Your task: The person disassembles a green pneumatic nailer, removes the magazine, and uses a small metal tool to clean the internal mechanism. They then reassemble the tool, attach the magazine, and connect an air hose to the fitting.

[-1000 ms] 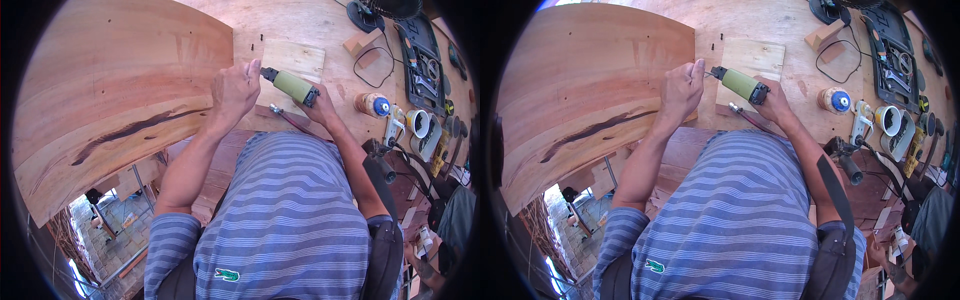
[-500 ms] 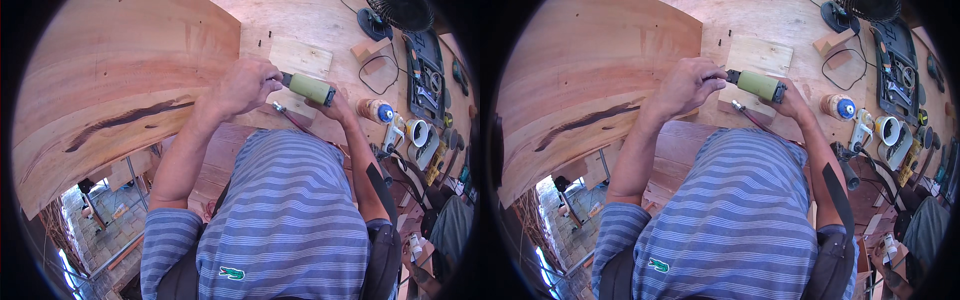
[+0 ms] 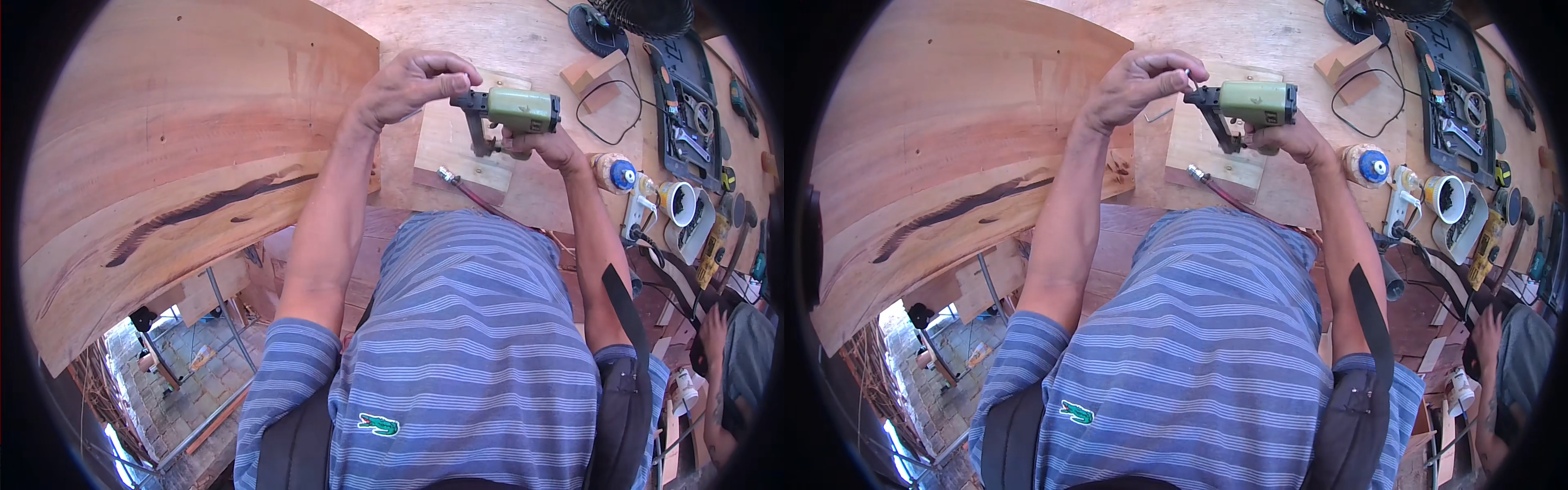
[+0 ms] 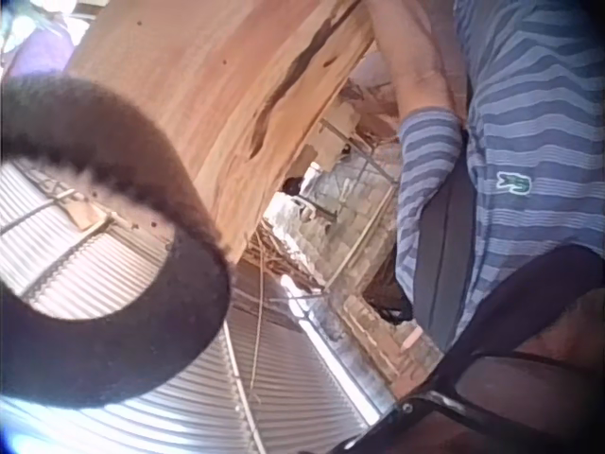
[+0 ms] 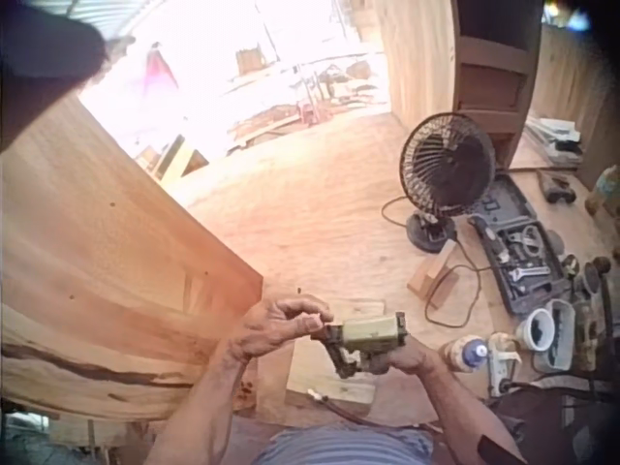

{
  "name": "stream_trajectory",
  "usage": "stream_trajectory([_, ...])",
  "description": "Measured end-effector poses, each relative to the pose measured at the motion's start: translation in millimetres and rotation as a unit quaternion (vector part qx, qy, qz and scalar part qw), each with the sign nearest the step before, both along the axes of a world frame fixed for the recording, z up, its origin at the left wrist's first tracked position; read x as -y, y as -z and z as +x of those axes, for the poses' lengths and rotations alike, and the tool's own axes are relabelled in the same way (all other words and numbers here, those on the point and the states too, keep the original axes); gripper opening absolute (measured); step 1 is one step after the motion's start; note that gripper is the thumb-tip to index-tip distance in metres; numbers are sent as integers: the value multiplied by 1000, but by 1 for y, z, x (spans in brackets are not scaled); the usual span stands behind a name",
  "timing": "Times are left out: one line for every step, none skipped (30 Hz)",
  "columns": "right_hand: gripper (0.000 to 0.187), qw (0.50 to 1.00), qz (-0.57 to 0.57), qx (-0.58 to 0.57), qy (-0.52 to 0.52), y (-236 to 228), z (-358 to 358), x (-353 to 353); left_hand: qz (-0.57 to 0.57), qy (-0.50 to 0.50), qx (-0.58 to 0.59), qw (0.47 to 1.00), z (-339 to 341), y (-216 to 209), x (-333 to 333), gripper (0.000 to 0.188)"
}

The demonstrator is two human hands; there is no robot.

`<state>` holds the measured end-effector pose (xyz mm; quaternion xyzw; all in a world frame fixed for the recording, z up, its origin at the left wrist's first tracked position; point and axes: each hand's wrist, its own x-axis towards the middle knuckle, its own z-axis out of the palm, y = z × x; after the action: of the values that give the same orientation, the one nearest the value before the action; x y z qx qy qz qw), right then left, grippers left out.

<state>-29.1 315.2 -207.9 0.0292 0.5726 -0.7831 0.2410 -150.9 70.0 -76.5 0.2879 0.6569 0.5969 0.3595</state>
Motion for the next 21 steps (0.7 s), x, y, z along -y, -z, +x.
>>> stream_trajectory([31,999,-24,17,15,-4,0,2,16,-8,22,1000,-5,6,0,27])
stream_trajectory([31,998,-48,34,29,-8,2,5,33,-17,44,998,-11,11,0,29])
stream_trajectory([31,995,-71,51,43,-13,3,7,72,-17,72,995,-16,17,0,31])
stream_trajectory([31,992,-107,59,29,-18,2,7,91,-29,89,991,-19,17,-3,31])
stream_trajectory([31,987,-142,68,15,-24,1,7,110,-40,106,987,-21,16,-6,31])
stream_trajectory([31,981,-177,77,1,-31,-1,7,128,-52,123,983,-23,15,-9,32])
stream_trajectory([28,978,-187,91,9,-42,-1,10,145,-106,127,976,-19,9,-20,34])
stream_trajectory([26,971,-215,103,2,-48,-2,12,158,-113,134,972,-22,15,-24,34])
stream_trajectory([23,963,-244,115,-5,-52,-2,14,171,-120,141,968,-30,22,-27,35])
stream_trajectory([21,954,-272,128,-11,-56,-2,16,184,-126,149,963,-33,23,-28,35])
stream_trajectory([20,953,-273,132,-11,-59,-2,17,178,-142,175,958,-31,24,-26,33])
stream_trajectory([18,952,-273,135,-12,-63,-3,18,180,-153,184,954,-31,25,-26,31])
stream_trajectory([17,952,-274,138,-11,-66,-3,19,182,-162,194,950,-32,26,-26,30])
stream_trajectory([17,950,-272,154,-15,-68,-3,20,183,-171,203,947,-32,26,-26,30])
stream_trajectory([18,948,-270,169,-19,-70,-3,22,158,-197,189,949,-31,26,-25,31])
stream_trajectory([18,946,-266,185,-21,-71,-3,22,133,-221,177,950,-29,23,-26,33])
stream_trajectory([17,946,-262,193,-16,-72,-2,23,107,-244,164,950,-29,22,-26,36])
stream_trajectory([17,945,-257,201,-12,-73,-2,24,73,-258,132,954,-29,23,-27,36])
stream_trajectory([16,944,-253,210,-8,-74,0,25,37,-273,100,956,-28,23,-27,36])
stream_trajectory([17,946,-243,214,-3,-73,1,26,2,-286,69,956,-26,22,-27,37])
stream_trajectory([17,948,-233,219,2,-71,3,27,-37,-310,24,950,-24,22,-28,37])
